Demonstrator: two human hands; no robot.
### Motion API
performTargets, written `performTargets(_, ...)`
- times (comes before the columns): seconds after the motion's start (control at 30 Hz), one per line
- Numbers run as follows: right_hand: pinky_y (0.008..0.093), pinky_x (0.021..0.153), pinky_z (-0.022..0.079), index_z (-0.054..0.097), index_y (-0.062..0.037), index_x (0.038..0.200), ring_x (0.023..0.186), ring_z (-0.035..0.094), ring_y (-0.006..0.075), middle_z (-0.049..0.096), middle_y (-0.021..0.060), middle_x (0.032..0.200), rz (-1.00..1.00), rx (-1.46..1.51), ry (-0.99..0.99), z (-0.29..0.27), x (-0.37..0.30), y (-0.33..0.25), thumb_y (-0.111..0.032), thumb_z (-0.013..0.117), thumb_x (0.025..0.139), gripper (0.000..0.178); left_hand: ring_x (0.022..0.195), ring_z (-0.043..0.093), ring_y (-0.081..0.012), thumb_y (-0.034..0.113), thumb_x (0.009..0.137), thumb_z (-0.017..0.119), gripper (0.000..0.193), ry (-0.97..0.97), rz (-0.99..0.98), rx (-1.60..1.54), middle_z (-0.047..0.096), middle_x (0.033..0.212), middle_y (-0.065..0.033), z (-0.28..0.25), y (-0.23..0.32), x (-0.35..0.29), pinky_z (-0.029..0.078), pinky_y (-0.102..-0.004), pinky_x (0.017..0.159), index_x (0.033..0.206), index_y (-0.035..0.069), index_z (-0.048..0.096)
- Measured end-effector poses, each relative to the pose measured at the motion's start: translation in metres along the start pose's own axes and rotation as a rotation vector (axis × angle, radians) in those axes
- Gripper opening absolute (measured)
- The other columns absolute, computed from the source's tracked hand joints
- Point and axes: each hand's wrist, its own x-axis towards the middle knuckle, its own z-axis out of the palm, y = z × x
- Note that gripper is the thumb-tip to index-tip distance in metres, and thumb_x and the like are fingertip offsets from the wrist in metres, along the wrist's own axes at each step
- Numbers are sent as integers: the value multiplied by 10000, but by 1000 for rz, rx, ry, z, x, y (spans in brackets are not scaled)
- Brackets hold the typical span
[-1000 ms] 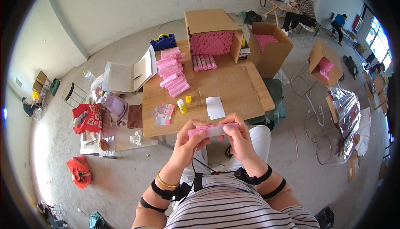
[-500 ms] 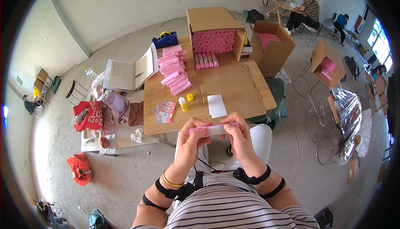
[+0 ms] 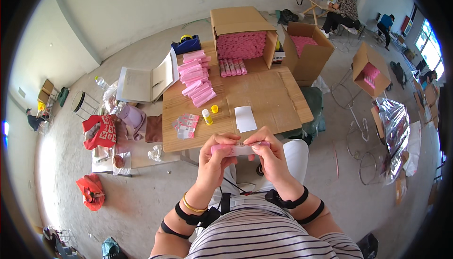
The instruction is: Package and label small pink items into a cardboard box.
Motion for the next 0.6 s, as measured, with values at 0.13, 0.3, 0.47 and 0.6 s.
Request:
performTargets(0.13, 222, 654, 441, 633, -40, 935, 765, 498, 80, 496, 18, 927, -30, -18, -65, -1, 0, -4, -24, 486, 871, 161, 721, 613, -130, 37, 843, 514, 86, 20, 35, 13, 563, 1154, -155, 5, 2, -2, 522, -216, 585, 907, 28, 570)
performTargets(0.3, 216, 658, 458, 633, -39, 937, 801, 491, 76, 474, 15, 941, -28, -43, -94, 0, -2, -12, -24, 483, 871, 164, 777, 616, -107, 39, 872, 497, 96, -50, 47, 15, 563, 1175, -137, 1, 4, -3, 512, -192, 591, 921, 32, 579)
performTargets(0.47, 206, 647, 462, 625, -42, 941, 804, 482, 66, 474, 11, 947, -37, -53, -102, -1, -4, -8, -26, 480, 872, 161, 780, 623, -113, 42, 878, 495, 87, -69, 59, 25, 558, 1179, -146, 4, 7, -5, 519, -191, 583, 912, 27, 574)
performTargets(0.6, 206, 646, 462, 624, -46, 939, 801, 482, 64, 474, 9, 946, -22, -47, -92, 0, -4, -12, -30, 482, 873, 157, 780, 631, -116, 41, 878, 490, 88, -99, 83, 33, 545, 1193, -157, 2, 6, -5, 536, -194, 588, 911, 20, 569)
